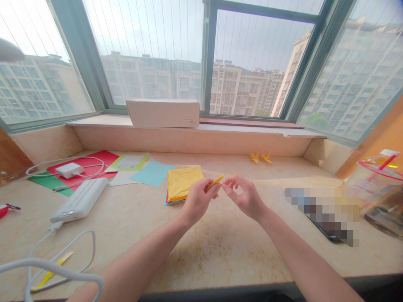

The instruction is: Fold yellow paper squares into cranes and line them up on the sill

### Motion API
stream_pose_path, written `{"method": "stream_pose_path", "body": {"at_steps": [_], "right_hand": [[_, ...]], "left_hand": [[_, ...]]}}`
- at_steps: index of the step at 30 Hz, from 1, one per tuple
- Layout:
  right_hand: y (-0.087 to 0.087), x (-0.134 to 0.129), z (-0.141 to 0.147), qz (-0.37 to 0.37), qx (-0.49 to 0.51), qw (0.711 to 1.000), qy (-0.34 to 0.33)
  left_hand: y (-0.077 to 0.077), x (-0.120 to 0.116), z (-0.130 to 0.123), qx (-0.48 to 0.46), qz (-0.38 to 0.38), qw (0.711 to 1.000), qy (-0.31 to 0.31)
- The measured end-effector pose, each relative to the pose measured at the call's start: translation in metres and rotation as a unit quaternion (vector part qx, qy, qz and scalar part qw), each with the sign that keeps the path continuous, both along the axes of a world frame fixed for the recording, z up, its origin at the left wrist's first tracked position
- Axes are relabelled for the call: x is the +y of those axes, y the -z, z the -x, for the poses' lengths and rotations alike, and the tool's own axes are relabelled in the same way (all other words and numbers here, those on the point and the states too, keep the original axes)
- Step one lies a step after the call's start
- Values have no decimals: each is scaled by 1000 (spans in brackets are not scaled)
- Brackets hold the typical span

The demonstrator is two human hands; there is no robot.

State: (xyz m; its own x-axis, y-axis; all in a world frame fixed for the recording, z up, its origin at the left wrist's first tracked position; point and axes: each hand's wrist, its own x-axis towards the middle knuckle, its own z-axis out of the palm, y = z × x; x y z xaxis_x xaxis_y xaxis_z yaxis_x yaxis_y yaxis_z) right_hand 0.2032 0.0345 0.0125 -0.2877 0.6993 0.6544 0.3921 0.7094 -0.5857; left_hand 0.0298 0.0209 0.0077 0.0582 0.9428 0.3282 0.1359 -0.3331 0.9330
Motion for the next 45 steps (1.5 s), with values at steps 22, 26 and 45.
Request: {"method": "stream_pose_path", "body": {"at_steps": [22, 26, 45], "right_hand": [[4, -1, -3, -134, -73, 988, 15], [6, 0, -5, -134, -61, 989, 17], [9, 0, -1, -153, -68, 986, 26]], "left_hand": [[-2, -1, -1, -43, -3, 999, 12], [-1, -1, -1, -9, -10, 1000, 21], [-9, -4, 1, -32, 28, 999, 31]]}}
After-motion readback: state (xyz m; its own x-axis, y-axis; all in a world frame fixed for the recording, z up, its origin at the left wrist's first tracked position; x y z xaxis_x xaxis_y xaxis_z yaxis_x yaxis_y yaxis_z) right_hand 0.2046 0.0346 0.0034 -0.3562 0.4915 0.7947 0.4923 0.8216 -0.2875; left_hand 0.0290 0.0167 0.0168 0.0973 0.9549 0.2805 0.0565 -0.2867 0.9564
